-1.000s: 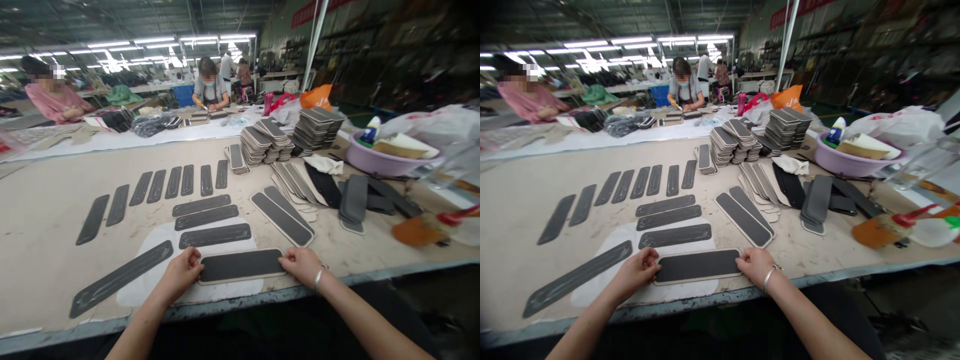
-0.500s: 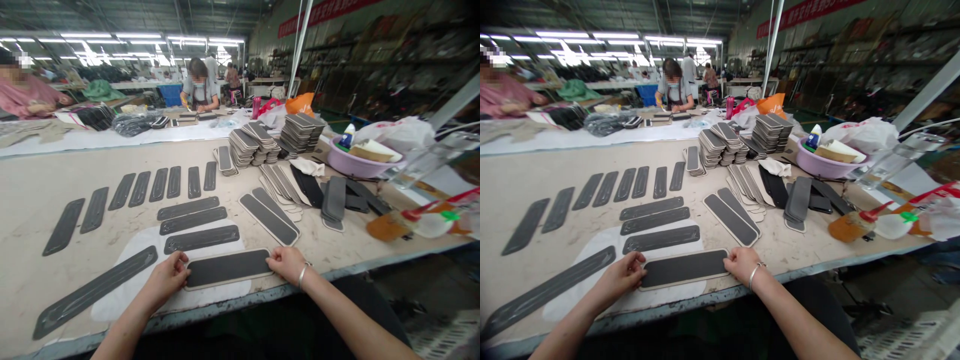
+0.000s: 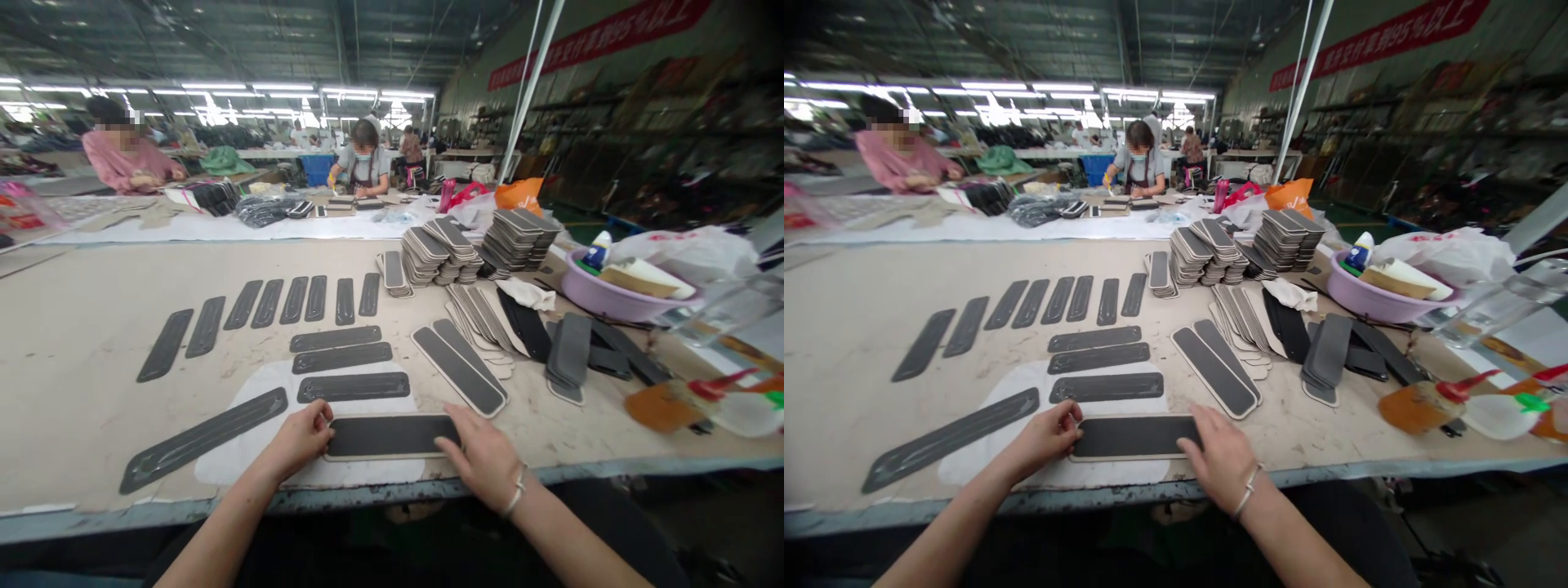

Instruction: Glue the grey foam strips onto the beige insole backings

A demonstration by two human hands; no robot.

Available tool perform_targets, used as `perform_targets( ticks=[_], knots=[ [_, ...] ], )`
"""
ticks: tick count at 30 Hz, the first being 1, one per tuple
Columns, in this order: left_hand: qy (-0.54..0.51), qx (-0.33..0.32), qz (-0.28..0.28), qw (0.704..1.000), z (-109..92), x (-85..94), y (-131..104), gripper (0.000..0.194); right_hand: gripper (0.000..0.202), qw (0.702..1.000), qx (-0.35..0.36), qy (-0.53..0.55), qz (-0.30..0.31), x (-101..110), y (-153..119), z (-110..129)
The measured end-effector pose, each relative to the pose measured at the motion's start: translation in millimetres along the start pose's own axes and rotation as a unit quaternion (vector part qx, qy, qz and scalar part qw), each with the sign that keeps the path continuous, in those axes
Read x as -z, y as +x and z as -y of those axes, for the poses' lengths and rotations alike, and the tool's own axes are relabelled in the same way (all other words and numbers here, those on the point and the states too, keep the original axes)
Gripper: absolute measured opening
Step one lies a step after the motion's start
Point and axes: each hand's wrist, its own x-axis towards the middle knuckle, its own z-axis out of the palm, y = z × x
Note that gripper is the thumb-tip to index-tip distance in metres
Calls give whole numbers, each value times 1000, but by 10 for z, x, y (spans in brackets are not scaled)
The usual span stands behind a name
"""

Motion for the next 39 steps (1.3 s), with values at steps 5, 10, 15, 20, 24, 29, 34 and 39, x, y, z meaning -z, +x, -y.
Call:
perform_targets(
  ticks=[5, 10, 15, 20, 24, 29, 34, 39],
  knots=[
    [11, -11, -1, 1000, 44, -21, 15, 7, 78, 982, 148, 69, 94, -426, 143, 889],
    [25, -22, -4, 999, 57, -18, 29, 9, 75, 979, 137, 73, 134, -622, 303, 1143],
    [16, -13, 20, 1000, 14, 11, 15, 6, 78, 989, 48, 10, 141, -430, 117, 512],
    [40, -23, -5, 999, 30, 6, 39, 8, 75, 988, -43, -76, 131, -314, -111, -94],
    [110, -21, -41, 993, -33, 35, -49, 8, 76, 988, -36, -108, 105, -412, -158, -173],
    [212, -118, -122, 962, -436, -143, -333, 34, 74, 990, -15, -132, 54, -554, -180, -207],
    [251, -317, 24, 914, -612, -554, -343, 75, 72, 988, 2, -152, 23, -639, -191, -294],
    [289, -289, 70, 910, -206, -373, -302, 76, 72, 989, 3, -147, 23, -632, -200, -284]
  ],
)
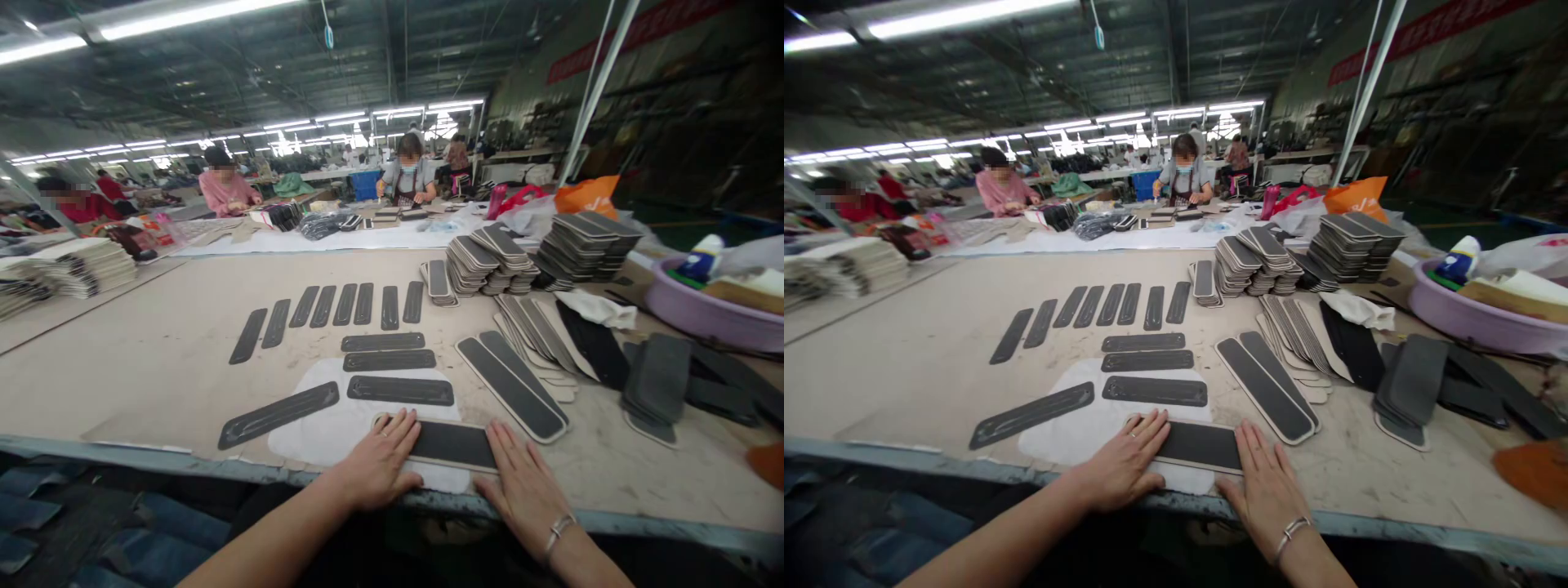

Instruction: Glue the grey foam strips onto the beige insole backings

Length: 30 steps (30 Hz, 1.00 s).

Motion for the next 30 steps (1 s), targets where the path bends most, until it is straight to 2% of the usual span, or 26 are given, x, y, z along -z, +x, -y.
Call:
perform_targets(
  ticks=[3, 5, 7, 12, 17, 19, 21, 22, 24, 27, 28, 30],
  knots=[
    [22, 21, 18, 999, 223, 54, -214, 72, 71, 1000, -14, 16, 8, 47, -5, 23],
    [38, 29, 18, 999, 283, 63, -291, 72, 71, 999, -19, 33, 20, 111, 12, 27],
    [53, 33, 8, 998, 292, 40, -308, 71, 68, 998, -21, 57, 30, 212, 60, 19],
    [81, 24, -19, 996, 295, -45, -266, 70, 47, 991, -56, 115, 30, 510, 317, -8],
    [91, 8, -50, 995, 349, -80, -281, 71, 57, 977, -112, 167, 69, 605, 526, 31],
    [87, 0, -53, 995, 369, -81, -291, 72, 47, 972, -110, 191, 79, 617, 549, 34],
    [76, -9, -61, 995, 378, -75, -292, 74, 27, 970, -93, 209, 79, 649, 539, -10],
    [69, -8, -72, 995, 377, -69, -288, 74, 18, 969, -86, 220, 70, 673, 526, -59],
    [57, 9, -111, 992, 366, -55, -273, 73, 16, 962, -93, 257, 16, 720, 495, -221],
    [63, 33, -161, 984, 341, -49, -239, 73, 28, 933, -179, 297, -100, 727, 458, -575],
    [72, 33, -166, 983, 338, -54, -228, 73, 31, 924, -211, 294, -122, 706, 446, -695],
    [95, 24, -167, 981, 346, -75, -209, 73, 33, 921, -253, 266, -129, 643, 420, -897]
  ],
)
